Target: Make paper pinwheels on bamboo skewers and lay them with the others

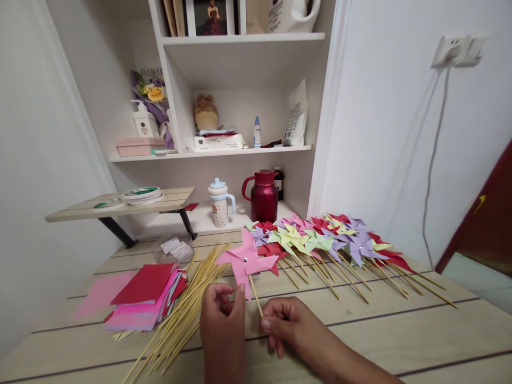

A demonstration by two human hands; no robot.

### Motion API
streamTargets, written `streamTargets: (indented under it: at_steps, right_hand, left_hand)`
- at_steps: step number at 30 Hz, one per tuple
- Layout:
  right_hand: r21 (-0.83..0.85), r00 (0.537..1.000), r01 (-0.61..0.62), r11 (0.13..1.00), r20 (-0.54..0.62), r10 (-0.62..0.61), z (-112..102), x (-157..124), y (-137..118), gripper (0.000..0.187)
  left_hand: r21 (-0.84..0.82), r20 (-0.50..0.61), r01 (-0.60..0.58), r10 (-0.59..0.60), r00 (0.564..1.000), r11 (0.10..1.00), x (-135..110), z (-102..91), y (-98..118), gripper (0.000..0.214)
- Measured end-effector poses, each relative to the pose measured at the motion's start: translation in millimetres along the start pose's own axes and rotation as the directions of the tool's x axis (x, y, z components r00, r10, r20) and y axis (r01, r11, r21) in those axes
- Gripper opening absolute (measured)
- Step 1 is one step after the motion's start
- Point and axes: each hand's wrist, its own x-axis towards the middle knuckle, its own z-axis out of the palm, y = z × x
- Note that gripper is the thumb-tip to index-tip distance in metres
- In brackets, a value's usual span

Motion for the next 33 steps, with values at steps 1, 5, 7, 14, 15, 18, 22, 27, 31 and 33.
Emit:
streamTargets:
  at_steps: [1, 5, 7, 14, 15, 18, 22, 27, 31, 33]
  right_hand:
    - [-0.001, 1.000, -0.002, 1.000, 0.001, 0.002, 0.3, -0.1, 0.0, 0.034]
    - [0.007, 1.000, -0.005, 1.000, 0.001, 0.005, 1.4, -0.2, 0.4, 0.036]
    - [0.012, 1.000, -0.004, 1.000, -0.006, 0.004, 1.6, -0.1, 0.2, 0.037]
    - [0.043, 0.999, 0.014, 0.999, -0.035, -0.013, -0.7, 1.6, 0.6, 0.031]
    - [0.047, 0.999, 0.019, 0.999, -0.041, -0.017, -1.1, 2.0, 0.4, 0.031]
    - [0.061, 0.998, 0.020, 0.998, -0.068, -0.016, -1.6, 2.9, -1.4, 0.034]
    - [0.072, 0.997, 0.006, 0.997, -0.073, 0.000, -1.3, 3.2, -4.8, 0.037]
    - [0.064, 0.996, 0.038, 0.997, -0.087, -0.033, -0.4, 3.5, -3.6, 0.035]
    - [-0.089, 0.980, 0.134, 0.987, -0.137, -0.145, -4.4, 2.8, -7.6, 0.028]
    - [-0.323, 0.934, 0.231, 0.918, -0.190, -0.302, -12.6, 0.2, -14.4, 0.025]
  left_hand:
    - [-0.006, -0.002, 0.003, -0.003, 1.000, 1.000, 0.9, -0.5, -0.2, 0.029]
    - [-0.093, 0.042, 0.028, -0.024, 0.999, 0.995, 4.4, -1.0, -1.9, 0.031]
    - [-0.148, 0.068, 0.041, -0.031, 0.997, 0.988, 4.9, 0.3, -3.8, 0.034]
    - [-0.242, 0.031, -0.030, 0.039, 0.999, 0.970, -2.3, 9.5, -5.0, 0.039]
    - [-0.240, 0.027, -0.035, 0.043, 0.999, 0.970, -3.7, 9.5, -3.6, 0.038]
    - [-0.218, 0.050, -0.020, 0.032, 0.998, 0.976, -5.8, 6.2, 0.4, 0.036]
    - [-0.136, 0.075, -0.030, 0.041, 0.996, 0.990, -2.7, -0.1, -1.4, 0.039]
    - [-0.124, 0.169, 0.051, -0.030, 0.985, 0.991, 4.9, -1.3, -9.3, 0.048]
    - [-0.143, 0.184, 0.149, -0.121, 0.975, 0.978, 7.9, -0.1, -12.0, 0.049]
    - [-0.152, 0.167, 0.189, -0.163, 0.972, 0.970, 8.6, 0.2, -13.8, 0.048]
